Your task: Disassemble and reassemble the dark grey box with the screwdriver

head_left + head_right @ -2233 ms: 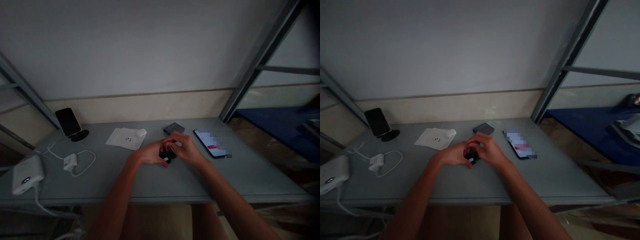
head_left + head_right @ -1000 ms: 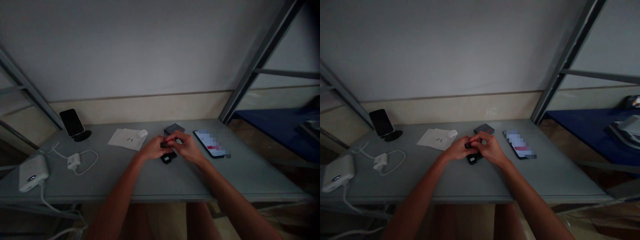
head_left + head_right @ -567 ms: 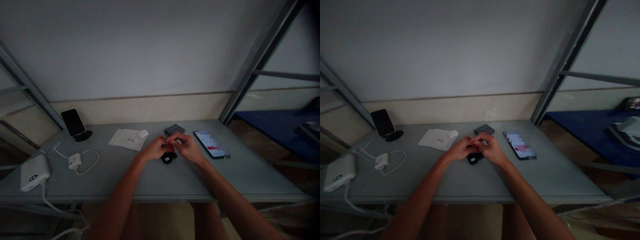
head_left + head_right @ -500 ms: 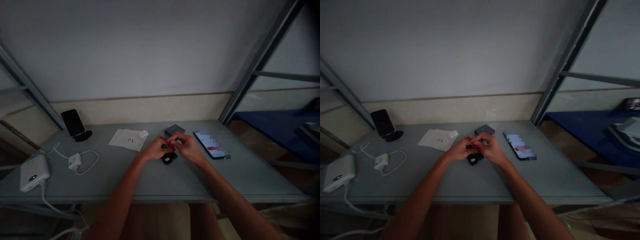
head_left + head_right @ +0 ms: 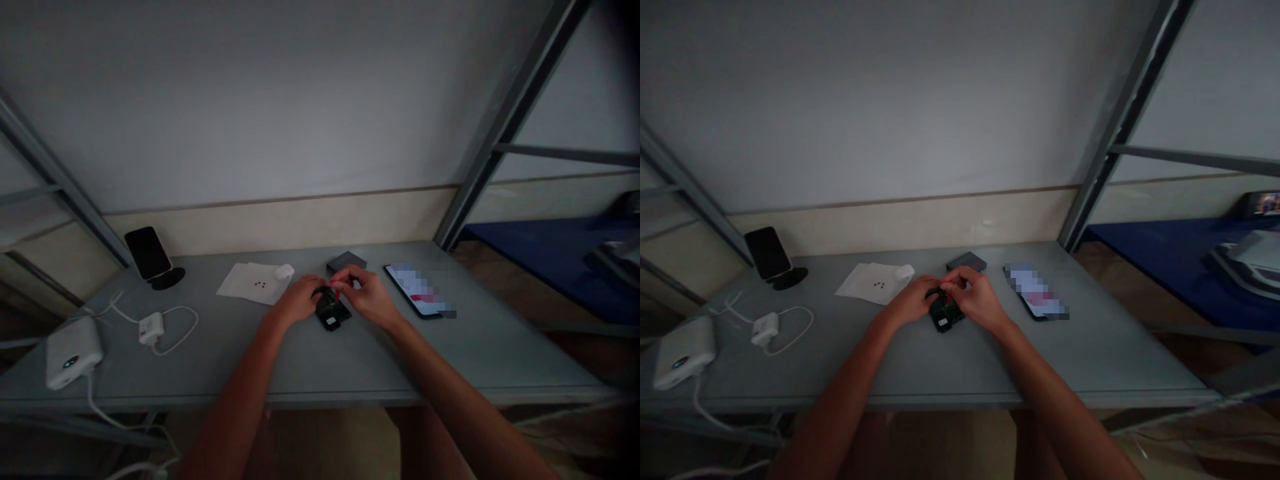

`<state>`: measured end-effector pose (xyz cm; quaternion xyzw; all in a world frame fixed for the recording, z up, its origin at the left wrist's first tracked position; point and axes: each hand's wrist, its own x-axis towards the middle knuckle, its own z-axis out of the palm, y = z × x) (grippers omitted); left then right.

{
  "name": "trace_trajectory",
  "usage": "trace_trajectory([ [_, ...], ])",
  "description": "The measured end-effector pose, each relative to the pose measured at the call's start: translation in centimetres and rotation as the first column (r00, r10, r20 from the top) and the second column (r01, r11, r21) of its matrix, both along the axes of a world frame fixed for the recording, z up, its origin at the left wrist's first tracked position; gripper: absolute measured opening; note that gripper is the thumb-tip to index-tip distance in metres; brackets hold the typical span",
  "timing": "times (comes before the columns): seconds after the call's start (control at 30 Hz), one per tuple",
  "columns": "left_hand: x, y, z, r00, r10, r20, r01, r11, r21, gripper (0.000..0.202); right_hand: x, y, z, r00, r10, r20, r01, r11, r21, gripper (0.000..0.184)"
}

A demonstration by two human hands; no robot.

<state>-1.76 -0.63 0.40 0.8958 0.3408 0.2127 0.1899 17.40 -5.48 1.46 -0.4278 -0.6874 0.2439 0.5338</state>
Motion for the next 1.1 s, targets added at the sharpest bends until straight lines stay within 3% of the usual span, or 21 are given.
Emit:
trace_trajectory([
  [0.2, 0.5, -0.8, 0.7, 0.974, 0.221, -0.051, -0.217, 0.973, 0.078, 0.027, 0.7, 1.4, -0.9, 0.984, -0.109, -0.143, 0.111, 0.994, 0.006, 0.025],
  [0.37, -0.7, -0.7, 2.3, 0.949, 0.307, -0.073, -0.304, 0.951, 0.046, 0.023, 1.4, 2.0, -1.2, 0.962, -0.151, -0.228, 0.146, 0.989, -0.037, 0.03],
  [0.43, -2.4, -0.1, 3.0, 0.867, 0.491, -0.083, -0.481, 0.869, 0.115, 0.025, 1.4, 2.1, -1.3, 0.957, -0.15, -0.249, 0.142, 0.989, -0.05, 0.031],
  [0.53, -5.7, 0.8, 3.1, 0.669, 0.719, -0.189, -0.69, 0.695, 0.201, 0.023, 1.4, 2.1, -1.3, 0.952, -0.155, -0.264, 0.147, 0.988, -0.048, 0.032],
  [0.6, -7.7, 1.3, 2.7, 0.625, 0.726, -0.286, -0.713, 0.68, 0.169, 0.023, 1.3, 2.1, -1.4, 0.952, -0.159, -0.261, 0.151, 0.987, -0.049, 0.032],
  [0.7, -9.3, 1.8, 1.9, 0.644, 0.689, -0.331, -0.7, 0.706, 0.108, 0.028, 1.0, 2.0, -1.4, 0.956, -0.153, -0.251, 0.142, 0.988, -0.063, 0.033],
  [1.0, -8.9, 2.1, 1.7, 0.661, 0.684, -0.309, -0.704, 0.708, 0.06, 0.019, 1.1, 2.1, -1.6, 0.962, -0.146, -0.231, 0.144, 0.989, -0.025, 0.032],
  [1.1, -9.1, 2.1, 1.5, 0.678, 0.667, -0.308, -0.687, 0.725, 0.057, 0.018, 1.5, 2.2, -1.6, 0.95, -0.188, -0.251, 0.195, 0.981, 0.006, 0.033],
])
